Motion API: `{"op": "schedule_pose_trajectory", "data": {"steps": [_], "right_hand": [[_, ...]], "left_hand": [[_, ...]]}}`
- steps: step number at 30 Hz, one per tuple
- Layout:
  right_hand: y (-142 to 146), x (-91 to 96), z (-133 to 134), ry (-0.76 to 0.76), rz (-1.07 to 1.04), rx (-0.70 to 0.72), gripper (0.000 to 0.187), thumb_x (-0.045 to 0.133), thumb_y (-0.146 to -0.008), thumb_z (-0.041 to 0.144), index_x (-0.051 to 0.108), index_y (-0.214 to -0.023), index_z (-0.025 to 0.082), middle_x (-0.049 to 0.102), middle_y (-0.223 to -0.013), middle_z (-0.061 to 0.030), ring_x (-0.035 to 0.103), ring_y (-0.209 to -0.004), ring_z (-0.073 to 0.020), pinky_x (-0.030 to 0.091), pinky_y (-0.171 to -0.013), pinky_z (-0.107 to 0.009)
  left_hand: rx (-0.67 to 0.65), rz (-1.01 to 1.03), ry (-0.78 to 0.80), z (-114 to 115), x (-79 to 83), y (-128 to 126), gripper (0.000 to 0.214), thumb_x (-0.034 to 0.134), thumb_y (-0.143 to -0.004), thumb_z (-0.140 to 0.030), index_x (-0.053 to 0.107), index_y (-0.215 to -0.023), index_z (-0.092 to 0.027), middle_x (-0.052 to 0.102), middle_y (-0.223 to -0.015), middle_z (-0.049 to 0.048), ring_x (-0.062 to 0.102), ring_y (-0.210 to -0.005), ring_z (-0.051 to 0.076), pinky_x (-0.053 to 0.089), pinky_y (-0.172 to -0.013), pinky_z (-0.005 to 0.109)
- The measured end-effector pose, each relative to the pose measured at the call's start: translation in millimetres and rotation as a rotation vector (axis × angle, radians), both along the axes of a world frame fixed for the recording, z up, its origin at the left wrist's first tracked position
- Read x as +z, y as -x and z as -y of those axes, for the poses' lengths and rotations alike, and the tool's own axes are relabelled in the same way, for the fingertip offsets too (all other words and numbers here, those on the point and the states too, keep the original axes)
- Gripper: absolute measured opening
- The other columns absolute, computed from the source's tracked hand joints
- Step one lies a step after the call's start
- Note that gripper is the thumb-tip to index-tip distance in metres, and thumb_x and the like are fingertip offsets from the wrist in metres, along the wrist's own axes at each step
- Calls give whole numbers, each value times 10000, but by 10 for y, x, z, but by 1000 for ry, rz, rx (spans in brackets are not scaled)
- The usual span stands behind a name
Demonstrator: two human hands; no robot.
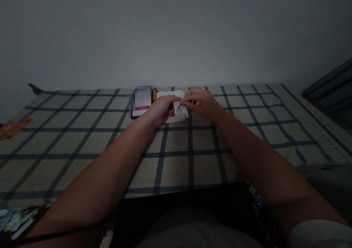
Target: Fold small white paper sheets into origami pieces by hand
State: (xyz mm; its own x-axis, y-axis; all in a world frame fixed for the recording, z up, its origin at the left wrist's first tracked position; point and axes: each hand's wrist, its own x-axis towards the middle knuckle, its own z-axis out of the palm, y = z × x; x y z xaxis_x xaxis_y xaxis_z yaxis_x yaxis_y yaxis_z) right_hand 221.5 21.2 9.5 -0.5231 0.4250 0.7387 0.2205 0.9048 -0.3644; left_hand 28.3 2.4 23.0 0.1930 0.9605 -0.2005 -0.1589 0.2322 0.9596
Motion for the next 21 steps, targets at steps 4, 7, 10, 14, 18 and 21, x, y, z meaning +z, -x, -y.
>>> {"op": "schedule_pose_trajectory", "data": {"steps": [4,7,10,14,18,21], "right_hand": [[-7,15,4,58,24,-23,358,644,-1014,531,813,-930,226,726,-876,-34,622,-794,-158,475,-752,-321],[-17,22,6,66,10,-14,346,649,-1013,514,815,-923,223,725,-876,-35,623,-788,-156,474,-737,-318],[-23,19,7,72,-6,-23,328,674,-997,510,821,-928,225,719,-887,-36,620,-782,-152,472,-719,-312],[-31,4,-1,74,-19,-43,294,708,-975,499,825,-961,230,693,-906,-34,601,-771,-144,469,-688,-296],[-46,-26,-32,60,-8,-41,233,715,-977,432,813,-1051,235,666,-952,-36,587,-779,-139,486,-692,-288],[-53,-45,-54,26,-15,-33,177,721,-973,358,809,-1068,238,648,-965,-37,586,-800,-142,501,-719,-294]], "left_hand": [[-8,8,7,9,13,-6,81,702,-640,-209,636,-665,-169,508,-594,-17,408,-509,92,223,-443,223],[-22,29,-7,-9,-5,1,95,714,-635,-219,643,-668,-166,512,-601,-13,402,-510,91,214,-442,223],[-42,40,-35,-32,-30,8,121,737,-639,-242,651,-677,-166,521,-604,-8,397,-502,90,204,-432,230],[-37,29,-87,-64,-62,20,169,765,-651,-282,640,-668,-169,518,-596,-8,406,-492,91,196,-414,237],[-18,20,-168,-81,-66,39,212,772,-673,-320,623,-657,-170,487,-578,-21,396,-476,83,199,-410,235],[-6,-2,-194,-59,-37,42,224,770,-697,-335,625,-662,-169,473,-572,-26,395,-477,81,225,-419,228]]}}
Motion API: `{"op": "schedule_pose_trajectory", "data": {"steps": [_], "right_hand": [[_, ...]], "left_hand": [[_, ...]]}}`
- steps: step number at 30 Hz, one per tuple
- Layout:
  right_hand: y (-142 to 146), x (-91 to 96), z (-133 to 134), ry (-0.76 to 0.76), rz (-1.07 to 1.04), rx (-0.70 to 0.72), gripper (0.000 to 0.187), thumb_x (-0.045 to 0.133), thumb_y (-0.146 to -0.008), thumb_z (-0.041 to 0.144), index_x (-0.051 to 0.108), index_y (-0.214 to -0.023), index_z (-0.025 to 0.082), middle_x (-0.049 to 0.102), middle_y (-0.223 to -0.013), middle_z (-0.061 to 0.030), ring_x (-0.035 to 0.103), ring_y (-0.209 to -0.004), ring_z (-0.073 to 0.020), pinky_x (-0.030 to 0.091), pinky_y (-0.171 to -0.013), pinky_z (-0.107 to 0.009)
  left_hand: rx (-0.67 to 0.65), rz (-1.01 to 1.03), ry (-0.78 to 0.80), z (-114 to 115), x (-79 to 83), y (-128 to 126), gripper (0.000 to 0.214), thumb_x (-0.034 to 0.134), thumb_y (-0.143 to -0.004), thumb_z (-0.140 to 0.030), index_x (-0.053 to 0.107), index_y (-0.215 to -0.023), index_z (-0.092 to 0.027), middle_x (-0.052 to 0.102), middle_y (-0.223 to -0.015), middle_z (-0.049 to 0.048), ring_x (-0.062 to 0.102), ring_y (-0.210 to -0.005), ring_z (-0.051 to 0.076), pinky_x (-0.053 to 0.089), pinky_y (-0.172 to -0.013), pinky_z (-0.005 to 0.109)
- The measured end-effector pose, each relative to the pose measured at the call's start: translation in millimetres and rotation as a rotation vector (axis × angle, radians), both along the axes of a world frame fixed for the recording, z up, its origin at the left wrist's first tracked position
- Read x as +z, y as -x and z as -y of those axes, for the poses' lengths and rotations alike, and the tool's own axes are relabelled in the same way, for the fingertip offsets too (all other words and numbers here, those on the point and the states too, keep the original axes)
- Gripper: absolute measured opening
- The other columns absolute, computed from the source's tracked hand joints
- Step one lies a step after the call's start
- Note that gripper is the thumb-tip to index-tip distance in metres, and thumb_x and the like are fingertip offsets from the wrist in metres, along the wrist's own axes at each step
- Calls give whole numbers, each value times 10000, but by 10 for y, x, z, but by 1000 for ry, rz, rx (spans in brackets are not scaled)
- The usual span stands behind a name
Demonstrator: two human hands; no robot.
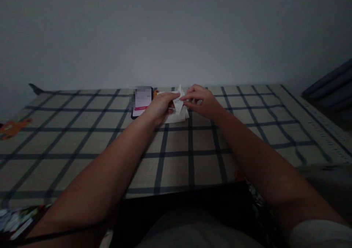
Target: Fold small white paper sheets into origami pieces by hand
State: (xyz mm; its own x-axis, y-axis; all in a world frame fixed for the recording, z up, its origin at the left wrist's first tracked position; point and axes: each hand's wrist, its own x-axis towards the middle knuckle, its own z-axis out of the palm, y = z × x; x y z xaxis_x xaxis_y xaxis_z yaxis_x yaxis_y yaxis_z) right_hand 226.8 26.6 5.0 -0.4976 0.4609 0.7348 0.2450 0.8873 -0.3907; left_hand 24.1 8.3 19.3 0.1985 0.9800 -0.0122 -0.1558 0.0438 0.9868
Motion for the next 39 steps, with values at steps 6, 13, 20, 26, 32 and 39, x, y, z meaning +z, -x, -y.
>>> {"op": "schedule_pose_trajectory", "data": {"steps": [6,13,20,26,32,39], "right_hand": [[1,0,4,5,-24,3,143,727,-949,300,804,-1054,242,618,-989,-37,584,-833,-149,503,-718,-296],[25,45,21,174,-120,-99,228,665,-944,373,757,-1063,202,635,-975,-52,576,-846,-167,465,-668,-286],[62,48,-12,514,-187,-125,381,735,-840,566,639,-852,198,609,-765,2,532,-709,-145,461,-668,-298],[91,21,7,725,-275,-62,244,721,-779,399,558,-760,218,555,-669,44,496,-594,-116,405,-555,-264],[109,19,15,713,-285,-61,323,722,-820,473,538,-739,221,517,-634,51,478,-584,-111,398,-554,-267],[147,9,24,716,-336,-37,510,750,-821,689,512,-888,243,550,-685,57,520,-581,-106,429,-525,-248]], "left_hand": [[-11,-45,-3,49,34,0,270,784,-739,-377,602,-699,-182,439,-590,-42,373,-504,79,235,-454,205],[33,-123,-74,37,-11,13,409,831,-732,-537,609,-729,-194,492,-645,-34,427,-558,88,306,-495,200],[37,-324,-258,93,29,6,359,810,-766,-515,712,-706,-175,561,-624,-17,452,-585,107,344,-549,236],[-17,-474,-448,50,-59,27,365,739,-846,-520,734,-732,-173,624,-678,6,506,-643,128,363,-602,248],[-37,-502,-460,61,-52,24,372,722,-854,-527,730,-743,-173,623,-683,6,511,-648,132,362,-605,247],[-15,-379,-321,87,-2,-1,402,734,-836,-565,671,-717,-186,537,-617,-21,452,-562,111,340,-536,238]]}}
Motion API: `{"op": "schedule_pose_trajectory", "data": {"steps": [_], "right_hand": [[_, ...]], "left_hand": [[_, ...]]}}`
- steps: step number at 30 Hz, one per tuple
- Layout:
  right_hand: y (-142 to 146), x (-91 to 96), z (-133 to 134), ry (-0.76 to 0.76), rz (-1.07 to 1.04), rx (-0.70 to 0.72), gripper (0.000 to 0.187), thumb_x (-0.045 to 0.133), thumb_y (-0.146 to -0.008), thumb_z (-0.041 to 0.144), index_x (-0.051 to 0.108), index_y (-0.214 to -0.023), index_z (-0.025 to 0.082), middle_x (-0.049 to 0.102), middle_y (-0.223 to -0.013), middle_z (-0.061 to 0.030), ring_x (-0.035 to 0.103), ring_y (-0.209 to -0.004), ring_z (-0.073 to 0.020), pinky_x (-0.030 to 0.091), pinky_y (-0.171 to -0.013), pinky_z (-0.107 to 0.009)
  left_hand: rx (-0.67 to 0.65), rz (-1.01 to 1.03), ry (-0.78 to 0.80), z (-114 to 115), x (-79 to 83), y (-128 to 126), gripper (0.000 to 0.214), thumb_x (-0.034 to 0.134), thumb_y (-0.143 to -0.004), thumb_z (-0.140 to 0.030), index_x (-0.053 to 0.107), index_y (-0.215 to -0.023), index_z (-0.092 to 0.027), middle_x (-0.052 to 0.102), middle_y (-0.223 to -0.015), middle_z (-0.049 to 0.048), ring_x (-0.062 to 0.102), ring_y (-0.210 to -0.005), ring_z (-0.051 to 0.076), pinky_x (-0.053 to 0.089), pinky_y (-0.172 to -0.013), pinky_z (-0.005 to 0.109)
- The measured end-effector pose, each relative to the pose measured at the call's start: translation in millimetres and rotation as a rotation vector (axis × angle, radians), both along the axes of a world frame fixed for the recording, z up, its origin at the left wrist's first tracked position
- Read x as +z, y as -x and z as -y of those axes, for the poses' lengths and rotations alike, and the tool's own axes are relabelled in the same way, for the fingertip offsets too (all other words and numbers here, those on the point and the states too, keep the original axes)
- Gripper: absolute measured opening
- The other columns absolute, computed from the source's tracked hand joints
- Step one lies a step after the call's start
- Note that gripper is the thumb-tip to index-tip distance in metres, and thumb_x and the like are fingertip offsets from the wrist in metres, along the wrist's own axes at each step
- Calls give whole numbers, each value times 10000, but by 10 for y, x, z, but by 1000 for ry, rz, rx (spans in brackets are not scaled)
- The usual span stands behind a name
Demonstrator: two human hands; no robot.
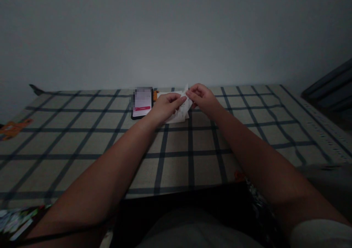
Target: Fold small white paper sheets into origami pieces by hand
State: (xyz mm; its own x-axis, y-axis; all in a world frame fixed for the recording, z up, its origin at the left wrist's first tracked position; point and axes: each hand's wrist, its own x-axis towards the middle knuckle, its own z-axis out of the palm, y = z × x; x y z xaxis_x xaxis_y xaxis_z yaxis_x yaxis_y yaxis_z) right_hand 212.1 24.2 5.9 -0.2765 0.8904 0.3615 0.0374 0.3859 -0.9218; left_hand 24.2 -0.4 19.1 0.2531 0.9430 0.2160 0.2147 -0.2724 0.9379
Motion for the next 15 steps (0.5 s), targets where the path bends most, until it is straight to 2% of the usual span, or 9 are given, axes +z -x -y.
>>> {"op": "schedule_pose_trajectory", "data": {"steps": [4,10,15], "right_hand": [[22,-19,-10,52,-33,17,585,779,-772,714,489,-1000,260,551,-669,82,560,-571,-115,449,-514,-242],[-11,-13,-15,-87,74,-66,450,816,-769,590,584,-827,209,568,-684,42,508,-610,-103,411,-558,-254],[-30,-20,-37,-50,94,-72,418,813,-749,555,648,-863,188,601,-708,21,531,-642,-122,429,-579,-271]], "left_hand": [[76,98,10,11,40,-15,409,773,-801,-578,672,-737,-187,534,-626,-24,444,-551,104,354,-517,229],[148,101,-39,-12,7,-26,420,796,-786,-593,721,-755,-181,586,-663,-5,494,-596,112,395,-519,220],[99,126,-16,-23,-18,-21,310,806,-775,-477,766,-843,-178,683,-785,22,582,-699,127,462,-578,213]]}}
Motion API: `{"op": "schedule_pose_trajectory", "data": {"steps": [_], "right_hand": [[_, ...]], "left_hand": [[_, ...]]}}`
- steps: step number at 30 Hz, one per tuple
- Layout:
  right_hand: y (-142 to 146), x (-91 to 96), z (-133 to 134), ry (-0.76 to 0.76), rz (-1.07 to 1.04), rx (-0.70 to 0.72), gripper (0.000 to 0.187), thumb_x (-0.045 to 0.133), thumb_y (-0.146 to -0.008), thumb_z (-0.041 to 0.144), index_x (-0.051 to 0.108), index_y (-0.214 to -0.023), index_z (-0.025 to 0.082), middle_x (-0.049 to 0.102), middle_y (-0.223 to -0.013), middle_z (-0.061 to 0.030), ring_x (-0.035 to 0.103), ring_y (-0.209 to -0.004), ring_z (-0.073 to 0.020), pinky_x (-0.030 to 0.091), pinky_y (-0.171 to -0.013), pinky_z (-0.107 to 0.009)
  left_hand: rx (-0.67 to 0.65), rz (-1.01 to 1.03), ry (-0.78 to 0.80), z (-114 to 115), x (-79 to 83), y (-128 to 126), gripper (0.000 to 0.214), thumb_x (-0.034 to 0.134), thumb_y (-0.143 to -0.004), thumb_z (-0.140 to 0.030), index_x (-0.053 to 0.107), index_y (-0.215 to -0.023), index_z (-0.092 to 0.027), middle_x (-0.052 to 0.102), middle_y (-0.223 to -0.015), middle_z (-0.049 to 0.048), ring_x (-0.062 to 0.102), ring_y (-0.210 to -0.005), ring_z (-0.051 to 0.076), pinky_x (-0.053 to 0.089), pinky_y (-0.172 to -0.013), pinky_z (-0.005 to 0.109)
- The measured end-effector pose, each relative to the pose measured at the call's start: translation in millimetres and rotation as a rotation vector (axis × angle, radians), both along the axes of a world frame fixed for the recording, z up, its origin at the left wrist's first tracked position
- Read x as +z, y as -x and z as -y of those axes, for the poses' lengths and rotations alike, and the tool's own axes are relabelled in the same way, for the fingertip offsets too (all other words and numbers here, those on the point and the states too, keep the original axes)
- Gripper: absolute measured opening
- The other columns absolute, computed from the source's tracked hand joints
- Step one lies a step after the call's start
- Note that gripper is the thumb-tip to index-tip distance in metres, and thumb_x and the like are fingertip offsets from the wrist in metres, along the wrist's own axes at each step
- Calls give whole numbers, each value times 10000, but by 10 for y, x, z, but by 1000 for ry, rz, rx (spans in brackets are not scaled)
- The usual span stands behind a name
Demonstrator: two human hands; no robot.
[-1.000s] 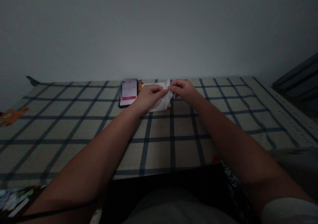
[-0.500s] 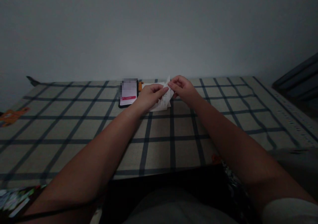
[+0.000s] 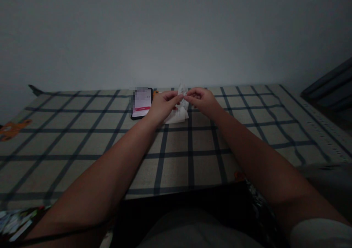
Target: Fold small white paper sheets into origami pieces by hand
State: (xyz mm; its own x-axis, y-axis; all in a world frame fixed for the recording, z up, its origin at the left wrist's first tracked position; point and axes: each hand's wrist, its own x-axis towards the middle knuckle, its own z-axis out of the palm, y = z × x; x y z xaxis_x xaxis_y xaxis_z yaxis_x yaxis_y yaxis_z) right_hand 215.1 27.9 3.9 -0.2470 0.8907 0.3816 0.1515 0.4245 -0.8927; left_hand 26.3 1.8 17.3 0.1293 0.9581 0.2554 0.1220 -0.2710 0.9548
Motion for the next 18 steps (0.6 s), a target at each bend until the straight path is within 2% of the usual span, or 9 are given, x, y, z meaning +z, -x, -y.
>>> {"op": "schedule_pose_trajectory", "data": {"steps": [4,11,15,18], "right_hand": [[-17,21,-3,41,-51,24,397,826,-725,529,621,-810,200,601,-703,27,520,-622,-114,421,-551,-256],[-38,76,56,138,-50,111,413,831,-744,540,627,-823,189,583,-684,40,501,-581,-90,428,-540,-238],[-5,33,16,160,-131,111,486,834,-740,584,597,-960,222,585,-731,48,531,-602,-102,443,-530,-235],[11,5,-18,88,-168,67,568,869,-698,594,592,-1036,231,595,-792,38,536,-644,-114,443,-539,-243]], "left_hand": [[-10,10,21,31,21,-4,252,802,-751,-407,756,-826,-171,693,-800,25,603,-733,133,483,-609,218],[13,47,82,25,41,-5,335,851,-704,-461,692,-777,-175,650,-763,6,572,-696,125,483,-606,225],[-41,102,76,5,42,10,319,827,-727,-459,671,-787,-188,607,-751,-13,547,-679,110,462,-584,201],[-58,125,49,-8,20,6,291,810,-755,-439,684,-844,-192,628,-797,-11,552,-694,103,462,-586,185]]}}
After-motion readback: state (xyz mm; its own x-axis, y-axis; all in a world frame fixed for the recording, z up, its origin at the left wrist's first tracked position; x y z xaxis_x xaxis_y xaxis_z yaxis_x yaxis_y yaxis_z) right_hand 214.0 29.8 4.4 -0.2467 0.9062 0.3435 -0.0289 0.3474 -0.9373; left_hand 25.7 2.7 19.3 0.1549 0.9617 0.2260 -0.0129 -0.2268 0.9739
